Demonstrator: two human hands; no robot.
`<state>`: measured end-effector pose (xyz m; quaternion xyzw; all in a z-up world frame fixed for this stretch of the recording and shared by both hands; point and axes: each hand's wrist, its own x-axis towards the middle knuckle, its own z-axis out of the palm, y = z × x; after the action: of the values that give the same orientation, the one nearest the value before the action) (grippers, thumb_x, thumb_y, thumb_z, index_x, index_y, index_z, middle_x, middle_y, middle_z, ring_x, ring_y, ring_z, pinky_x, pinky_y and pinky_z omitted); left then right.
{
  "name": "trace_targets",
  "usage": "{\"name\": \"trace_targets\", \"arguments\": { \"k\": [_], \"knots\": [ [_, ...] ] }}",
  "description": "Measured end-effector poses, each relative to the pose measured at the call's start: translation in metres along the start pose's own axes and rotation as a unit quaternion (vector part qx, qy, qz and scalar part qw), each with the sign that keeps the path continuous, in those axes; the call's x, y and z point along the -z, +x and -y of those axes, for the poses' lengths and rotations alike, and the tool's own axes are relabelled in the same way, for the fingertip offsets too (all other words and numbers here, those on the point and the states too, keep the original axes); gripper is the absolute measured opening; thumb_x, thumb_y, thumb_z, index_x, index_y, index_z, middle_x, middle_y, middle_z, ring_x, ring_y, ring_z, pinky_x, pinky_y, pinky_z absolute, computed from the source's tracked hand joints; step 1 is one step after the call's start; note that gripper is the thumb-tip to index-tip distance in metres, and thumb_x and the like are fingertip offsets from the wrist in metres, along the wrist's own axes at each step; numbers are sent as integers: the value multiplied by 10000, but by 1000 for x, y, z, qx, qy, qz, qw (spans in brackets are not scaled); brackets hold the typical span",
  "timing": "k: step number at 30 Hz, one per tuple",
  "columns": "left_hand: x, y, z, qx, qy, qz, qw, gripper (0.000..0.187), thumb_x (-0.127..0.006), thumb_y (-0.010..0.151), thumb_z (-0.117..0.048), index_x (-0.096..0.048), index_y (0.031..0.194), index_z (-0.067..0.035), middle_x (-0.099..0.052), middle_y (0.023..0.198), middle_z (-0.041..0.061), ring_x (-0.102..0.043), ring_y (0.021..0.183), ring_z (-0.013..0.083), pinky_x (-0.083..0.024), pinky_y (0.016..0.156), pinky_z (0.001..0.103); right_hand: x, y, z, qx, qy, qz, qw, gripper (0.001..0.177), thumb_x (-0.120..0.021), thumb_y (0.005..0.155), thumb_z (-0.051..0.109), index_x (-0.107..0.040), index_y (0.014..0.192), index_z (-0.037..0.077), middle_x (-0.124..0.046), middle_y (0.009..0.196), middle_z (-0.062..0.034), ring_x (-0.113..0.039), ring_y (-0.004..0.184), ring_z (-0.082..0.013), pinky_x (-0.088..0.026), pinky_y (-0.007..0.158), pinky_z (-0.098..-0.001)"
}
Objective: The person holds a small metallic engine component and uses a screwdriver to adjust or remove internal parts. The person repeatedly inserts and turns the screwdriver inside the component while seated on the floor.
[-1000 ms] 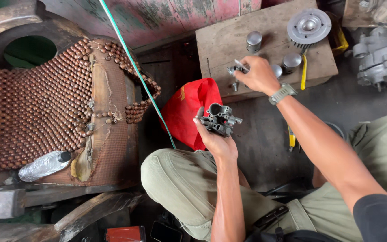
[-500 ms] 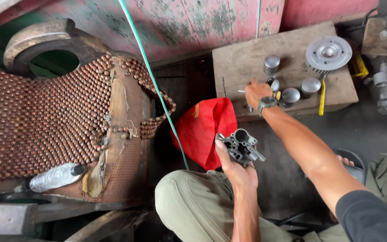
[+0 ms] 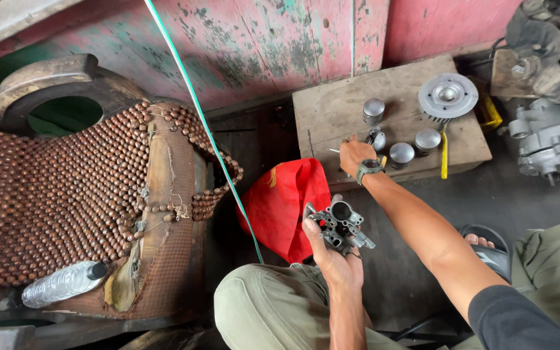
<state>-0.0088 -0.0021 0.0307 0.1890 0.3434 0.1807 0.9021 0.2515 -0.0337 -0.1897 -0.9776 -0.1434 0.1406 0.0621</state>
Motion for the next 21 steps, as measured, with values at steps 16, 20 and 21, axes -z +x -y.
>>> {"name": "trace_targets", "arguments": {
  "k": [16,20,21],
  "knots": [
    [-14,-11,7,38,-52,6,998,485,-573,956,-565,-639,1199,-150,-647,999,136,-640,835,303,-597,710,447,56,-66,-49,305,120,-87,941,341,-476,1041,274,-627,883,12,-660,821,-239,-706,814,-443,-576,688,-503],
    [-8,-9,19,60,-36,0,998,460,-595,950,-541,-668,1166,-141,-659,964,123,-651,795,296,-609,676,442,138,-131,-66,255,173,74,949,356,-438,1043,361,-612,869,104,-707,710,-173,-731,764,-392,-575,699,-493],
    [-3,-5,25,65,-24,0,998,461,-595,956,-537,-679,1158,-130,-661,938,120,-658,770,297,-618,651,442,145,-137,-72,238,192,116,945,355,-429,1029,381,-632,836,162,-739,619,-73,-763,703,-295,-600,688,-426]
  ]
}}
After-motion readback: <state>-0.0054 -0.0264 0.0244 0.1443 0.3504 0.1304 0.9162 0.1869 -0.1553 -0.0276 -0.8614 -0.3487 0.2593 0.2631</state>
